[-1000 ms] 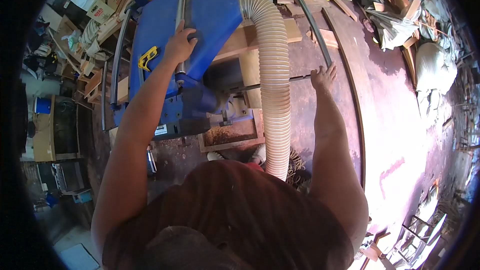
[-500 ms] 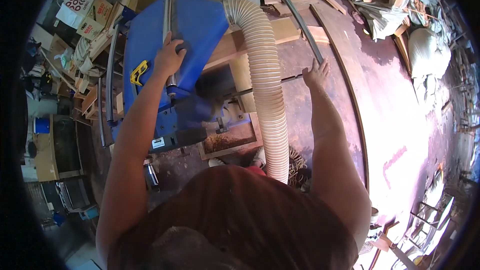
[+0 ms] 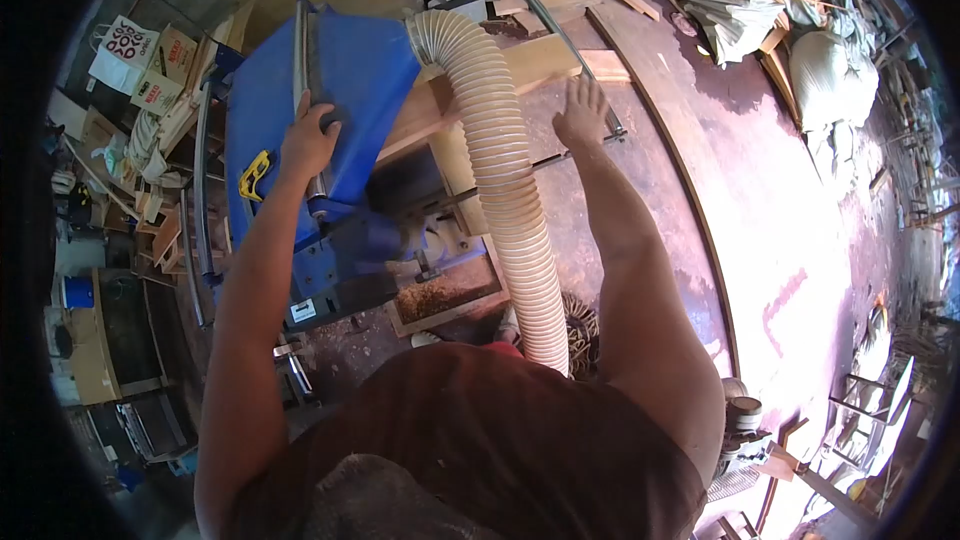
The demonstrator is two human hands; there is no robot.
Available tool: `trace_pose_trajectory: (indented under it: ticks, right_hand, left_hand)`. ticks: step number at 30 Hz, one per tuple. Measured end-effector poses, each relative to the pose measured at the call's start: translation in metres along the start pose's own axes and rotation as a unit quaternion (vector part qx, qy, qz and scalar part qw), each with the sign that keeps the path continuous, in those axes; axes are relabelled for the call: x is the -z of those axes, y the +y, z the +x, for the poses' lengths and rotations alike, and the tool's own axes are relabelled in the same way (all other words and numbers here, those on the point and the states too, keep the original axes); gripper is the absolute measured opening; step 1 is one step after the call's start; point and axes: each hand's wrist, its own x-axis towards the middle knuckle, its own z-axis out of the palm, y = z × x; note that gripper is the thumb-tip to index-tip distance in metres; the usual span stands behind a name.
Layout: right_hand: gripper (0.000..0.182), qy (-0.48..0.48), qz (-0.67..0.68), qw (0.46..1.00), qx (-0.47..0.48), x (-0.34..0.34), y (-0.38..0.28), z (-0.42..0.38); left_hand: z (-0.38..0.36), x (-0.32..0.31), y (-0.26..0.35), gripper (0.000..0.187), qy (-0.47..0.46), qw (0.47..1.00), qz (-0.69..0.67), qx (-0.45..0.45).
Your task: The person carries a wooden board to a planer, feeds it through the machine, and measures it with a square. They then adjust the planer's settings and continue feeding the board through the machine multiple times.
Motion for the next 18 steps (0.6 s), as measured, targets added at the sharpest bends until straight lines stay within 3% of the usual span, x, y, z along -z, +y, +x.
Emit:
trace_pose_trajectory:
  ticks: [4, 9, 13, 15, 18]
  right_hand:
    - [0.066, -0.037, 0.019, 0.994, 0.103, -0.015, -0.029, 0.03]
    - [0.072, -0.093, 0.041, 0.985, 0.136, -0.031, -0.047, 0.043]
    - [0.079, -0.077, 0.011, 0.991, 0.106, -0.039, -0.042, 0.047]
    - [0.084, -0.013, 0.018, 0.993, 0.117, -0.047, -0.035, 0.053]
    - [0.079, -0.062, -0.013, 0.993, 0.095, -0.035, -0.031, 0.057]
  left_hand:
    - [-0.001, -0.002, -0.004, 0.038, 0.017, 1.0, 0.011, -0.017]
    - [-0.004, 0.001, -0.002, 0.038, 0.023, 1.0, 0.002, -0.011]
    - [-0.002, -0.003, -0.007, 0.037, 0.03, 0.999, 0.004, -0.037]
    - [-0.004, 0.0, -0.001, 0.037, 0.017, 1.0, 0.012, -0.021]
    - [-0.007, -0.003, -0.003, 0.038, 0.023, 0.999, 0.026, -0.014]
